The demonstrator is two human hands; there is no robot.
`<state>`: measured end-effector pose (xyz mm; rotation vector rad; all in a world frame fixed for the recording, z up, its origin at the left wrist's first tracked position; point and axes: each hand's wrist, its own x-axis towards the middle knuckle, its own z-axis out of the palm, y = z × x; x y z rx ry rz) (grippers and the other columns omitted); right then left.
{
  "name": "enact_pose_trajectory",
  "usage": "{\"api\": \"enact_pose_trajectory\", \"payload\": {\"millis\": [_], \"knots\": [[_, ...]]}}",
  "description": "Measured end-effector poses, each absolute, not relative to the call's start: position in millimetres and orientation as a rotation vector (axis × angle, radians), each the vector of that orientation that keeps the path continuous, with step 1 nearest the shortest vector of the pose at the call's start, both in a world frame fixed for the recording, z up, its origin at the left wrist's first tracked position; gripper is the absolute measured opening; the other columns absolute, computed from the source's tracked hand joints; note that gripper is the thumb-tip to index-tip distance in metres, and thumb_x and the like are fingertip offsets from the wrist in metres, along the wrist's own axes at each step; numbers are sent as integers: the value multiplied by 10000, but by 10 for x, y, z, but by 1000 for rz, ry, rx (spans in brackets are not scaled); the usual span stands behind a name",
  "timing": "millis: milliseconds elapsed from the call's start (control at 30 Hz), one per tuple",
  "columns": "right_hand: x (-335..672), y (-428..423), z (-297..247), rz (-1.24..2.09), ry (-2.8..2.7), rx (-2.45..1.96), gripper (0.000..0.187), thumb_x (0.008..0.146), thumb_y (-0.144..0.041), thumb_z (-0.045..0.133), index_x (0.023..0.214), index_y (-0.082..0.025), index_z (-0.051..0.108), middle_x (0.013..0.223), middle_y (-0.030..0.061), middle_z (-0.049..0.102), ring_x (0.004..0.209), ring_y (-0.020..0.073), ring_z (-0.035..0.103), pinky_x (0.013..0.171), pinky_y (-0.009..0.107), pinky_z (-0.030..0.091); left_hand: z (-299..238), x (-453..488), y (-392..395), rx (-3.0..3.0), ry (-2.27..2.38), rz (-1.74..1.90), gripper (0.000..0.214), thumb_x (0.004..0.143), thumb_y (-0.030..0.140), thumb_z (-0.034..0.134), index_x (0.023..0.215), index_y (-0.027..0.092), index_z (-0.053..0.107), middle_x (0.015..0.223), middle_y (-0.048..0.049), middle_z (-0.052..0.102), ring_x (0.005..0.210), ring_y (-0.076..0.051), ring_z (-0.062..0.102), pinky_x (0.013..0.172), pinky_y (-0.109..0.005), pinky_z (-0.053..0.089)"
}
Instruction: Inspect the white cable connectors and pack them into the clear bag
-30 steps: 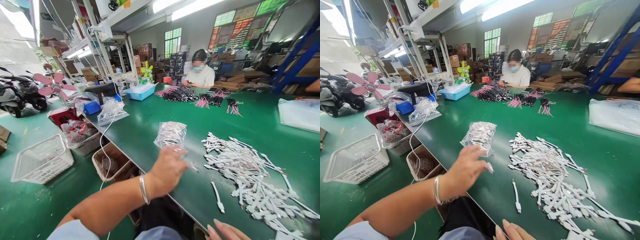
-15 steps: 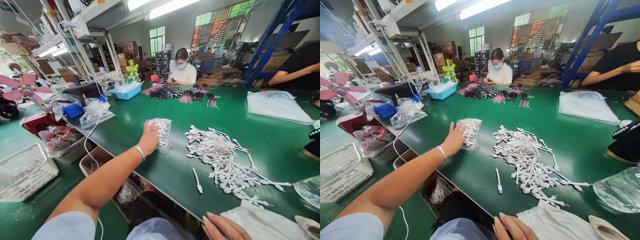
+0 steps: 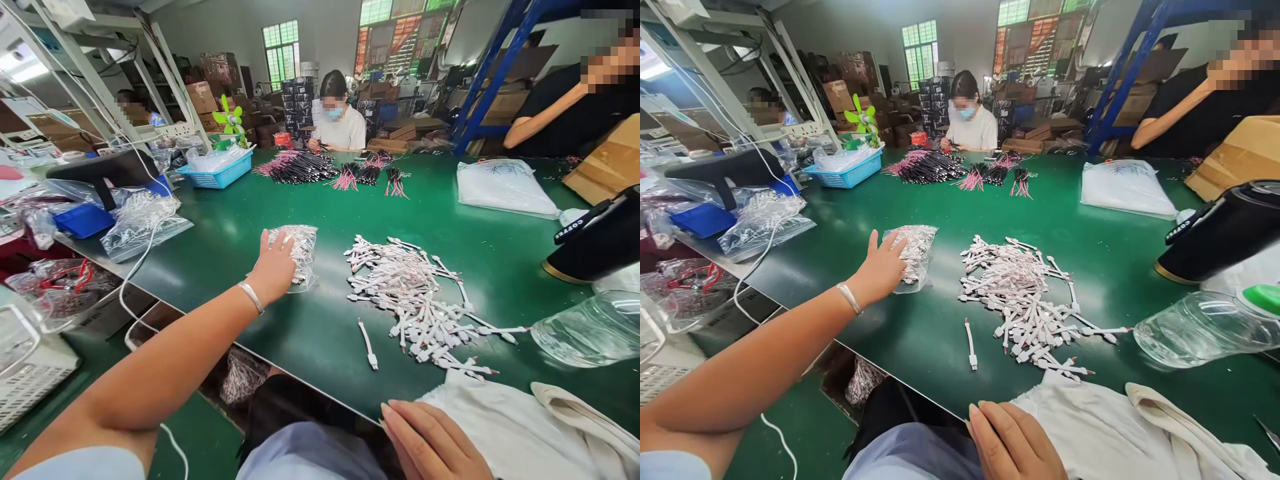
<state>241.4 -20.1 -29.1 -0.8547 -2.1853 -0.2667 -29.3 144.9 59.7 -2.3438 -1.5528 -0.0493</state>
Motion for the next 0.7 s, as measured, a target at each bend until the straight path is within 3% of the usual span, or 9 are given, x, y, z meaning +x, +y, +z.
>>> {"api": "enact_pose_trajectory", "payload": {"millis": [67, 133, 200, 267, 333, 400, 567, 633, 700], "knots": [[2433, -188, -278, -235, -2160, -892, 152, 822, -128, 571, 945, -145, 658, 788, 74, 717, 718, 152, 666, 688, 241, 555, 607, -186, 1300, -2387, -1544, -171, 174, 821, 197, 542, 748, 150, 693, 1250, -124, 551, 1217, -356, 403, 991, -599, 279], [2435, -182, -243, -178, -2116, -933, 121, 837, -134, 548, 896, -134, 653, 749, 79, 701, 681, 150, 652, 656, 249, 547, 576, -7, 1076, -2507, -1491, -185, 240, 886, 240, 457, 856, 196, 690, 1027, -66, 656, 986, -220, 557, 864, -385, 452], [2421, -183, -196, -123, -2070, -962, 128, 856, -145, 516, 850, -132, 643, 703, 75, 680, 627, 143, 628, 601, 251, 533, 494, 208, 817, -2833, -1343, -199, 249, 902, 200, 422, 929, 205, 670, 879, -35, 667, 844, -159, 568, 750, -270, 476], [2402, -191, -153, -83, -2054, -976, 147, 870, -152, 492, 840, -133, 635, 678, 70, 666, 596, 137, 607, 565, 249, 519, 381, 405, 586, -3021, -1070, -182, 244, 892, 172, 420, 1021, 184, 626, 986, -43, 655, 845, -160, 558, 735, -264, 473], [2391, -205, -126, -62, -2060, -985, 147, 874, -156, 486, 848, -135, 628, 676, 70, 662, 597, 138, 599, 557, 250, 515, 274, 540, 436, -3027, -886, -162, 313, 892, 183, 405, 1170, 115, 530, 1189, -110, 576, 970, -207, 530, 785, -314, 466], [2395, -222, -117, -58, -2066, -988, 137, 872, -151, 488, 844, -138, 622, 677, 71, 660, 605, 141, 597, 560, 252, 515, 207, 601, 386, -2993, -818, -83, 331, 888, 149, 381, 1186, 67, 498, 1140, -143, 584, 929, -218, 536, 763, -330, 467], [2422, -241, -157, -23, -2044, -1005, 102, 854, -126, 513, 883, -137, 610, 698, 67, 646, 620, 136, 587, 573, 247, 512, 222, 544, 485, -3029, -834, 41, 288, 842, 80, 405, 1093, 70, 546, 842, -93, 604, 731, -213, 530, 635, -333, 468], [2401, -232, -183, -4, -1997, -1058, 125, 853, -136, 526, 954, -140, 600, 776, 80, 648, 688, 147, 606, 630, 263, 524, 249, 504, 501, -3150, -996, -141, 317, 836, 73, 407, 1120, 101, 545, 839, -87, 592, 734, -194, 529, 635, -311, 469], [2353, -215, -197, 18, -1946, -1137, 210, 856, -191, 542, 1058, -141, 571, 890, 104, 646, 784, 168, 625, 677, 274, 535, 271, 486, 477, -3295, -1362, -599, 303, 846, 102, 411, 1102, 138, 569, 837, -73, 585, 726, -160, 538, 645, -279, 473]]}}
